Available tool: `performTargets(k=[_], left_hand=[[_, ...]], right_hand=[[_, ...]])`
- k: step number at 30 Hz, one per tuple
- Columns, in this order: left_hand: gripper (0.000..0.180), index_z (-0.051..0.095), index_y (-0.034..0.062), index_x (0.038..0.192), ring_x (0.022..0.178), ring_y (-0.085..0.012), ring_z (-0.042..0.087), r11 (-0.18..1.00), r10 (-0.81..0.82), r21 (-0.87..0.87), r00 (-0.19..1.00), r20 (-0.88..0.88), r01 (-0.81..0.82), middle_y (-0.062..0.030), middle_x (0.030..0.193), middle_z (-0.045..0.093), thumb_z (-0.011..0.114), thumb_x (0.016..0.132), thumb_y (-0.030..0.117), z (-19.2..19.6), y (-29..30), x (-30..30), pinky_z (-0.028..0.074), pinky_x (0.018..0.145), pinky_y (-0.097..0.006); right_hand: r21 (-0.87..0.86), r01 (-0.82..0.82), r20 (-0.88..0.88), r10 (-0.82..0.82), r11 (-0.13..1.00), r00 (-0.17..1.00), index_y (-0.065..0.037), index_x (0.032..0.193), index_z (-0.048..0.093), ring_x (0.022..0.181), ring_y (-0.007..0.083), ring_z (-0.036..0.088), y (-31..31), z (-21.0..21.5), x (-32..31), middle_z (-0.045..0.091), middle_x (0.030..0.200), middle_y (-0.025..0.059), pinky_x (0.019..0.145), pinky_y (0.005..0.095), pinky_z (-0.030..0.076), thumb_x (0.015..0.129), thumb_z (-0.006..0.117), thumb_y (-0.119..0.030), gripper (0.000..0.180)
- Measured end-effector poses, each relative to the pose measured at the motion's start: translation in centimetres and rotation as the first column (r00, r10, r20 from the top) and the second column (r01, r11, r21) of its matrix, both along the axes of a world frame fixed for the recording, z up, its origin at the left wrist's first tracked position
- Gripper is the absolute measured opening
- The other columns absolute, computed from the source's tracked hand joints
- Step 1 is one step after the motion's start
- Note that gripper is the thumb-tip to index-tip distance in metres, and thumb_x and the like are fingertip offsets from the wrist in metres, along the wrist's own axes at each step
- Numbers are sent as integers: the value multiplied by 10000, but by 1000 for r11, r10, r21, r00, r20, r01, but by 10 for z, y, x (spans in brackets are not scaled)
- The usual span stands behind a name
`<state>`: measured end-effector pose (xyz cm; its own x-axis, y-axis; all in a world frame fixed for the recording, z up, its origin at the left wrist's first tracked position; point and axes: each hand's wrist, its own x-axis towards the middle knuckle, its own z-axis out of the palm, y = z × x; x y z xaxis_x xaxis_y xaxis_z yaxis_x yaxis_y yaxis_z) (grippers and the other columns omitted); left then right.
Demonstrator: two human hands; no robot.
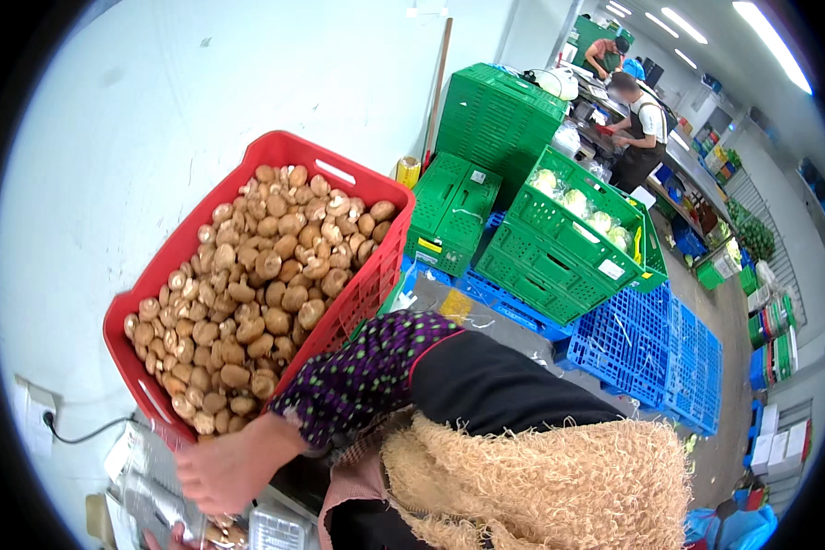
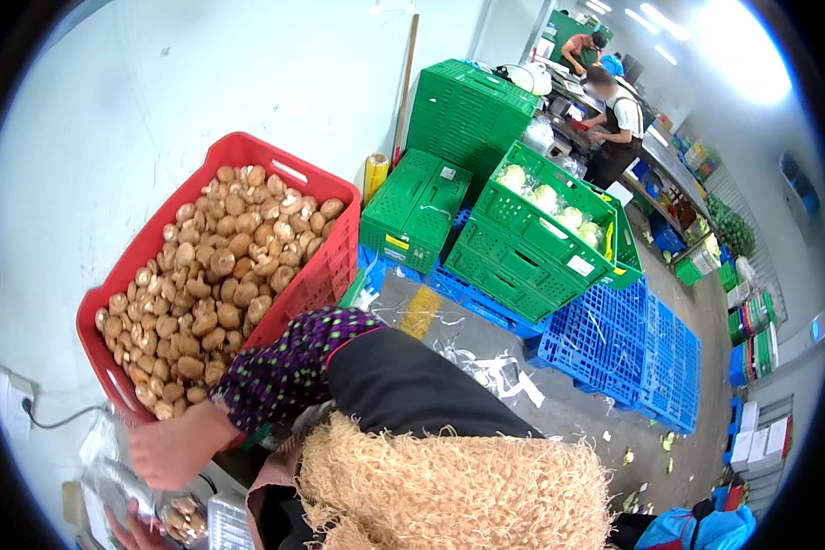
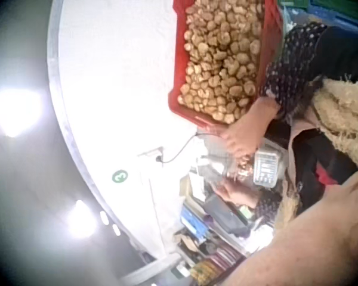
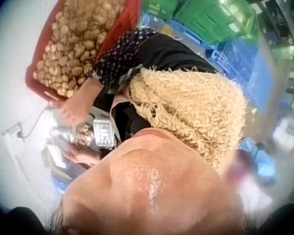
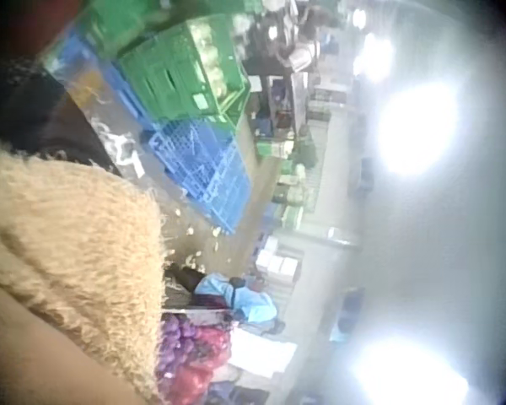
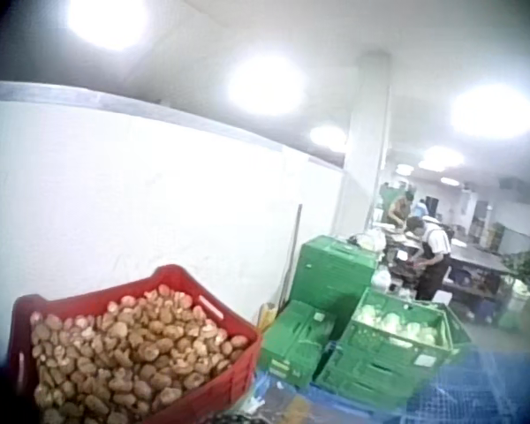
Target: The person repeatedly scoops mushrooms from a red bin into clear plastic containers, weighs them on a digital scale, seals them with a vacuum sealer, and applies labels. The process is repeated multiple times to produce several packaged units.
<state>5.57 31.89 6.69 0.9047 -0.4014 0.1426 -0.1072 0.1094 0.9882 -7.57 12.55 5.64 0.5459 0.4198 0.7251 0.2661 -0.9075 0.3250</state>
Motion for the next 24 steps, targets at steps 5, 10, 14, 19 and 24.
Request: performTargets(k=[5,10,14,19,24], left_hand=[[370,484,36,1275,720,-78,508,921,-369,128,929,-9,367,-30,924,580,568,949,189,11,-116,-32,415,579,-230],[437,476,-49,1297,525,-92,494,555,-711,426,673,-203,715,-86,852,622,548,877,48,-5,-224,-45,374,449,-218],[300,558,-84,1114,535,-115,529,508,-761,609,649,-15,610,-103,785,645,594,840,31,-46,-253,-50,416,484,-275],[317,558,-76,1136,564,-77,520,642,-675,454,737,-48,618,-54,629,600,616,839,18,-34,-270,-62,407,491,-256],[284,644,28,1050,550,-292,626,632,-717,717,573,396,296,-145,634,631,675,827,202,-35,-292,-63,486,539,-379]], right_hand=[[-68,228,-23,-230,971,973,-54,735,566,777,243,523,-98,23,-73,526,797,55,693,370,404,743,576,-221,167],[42,347,-402,-302,937,864,-74,798,591,823,235,546,-151,-1,-158,555,855,61,738,372,447,690,606,-215,178],[477,281,-448,-44,833,893,-76,888,610,885,263,591,-186,-8,-189,604,935,67,721,389,502,732,686,-200,214],[405,830,-664,-500,384,556,-60,986,673,876,329,638,-315,2,-220,652,909,133,728,428,522,802,668,-268,277],[316,891,-737,-507,325,447,-25,1098,564,904,387,627,-360,-36,-169,611,996,226,750,462,520,805,670,-338,441]])
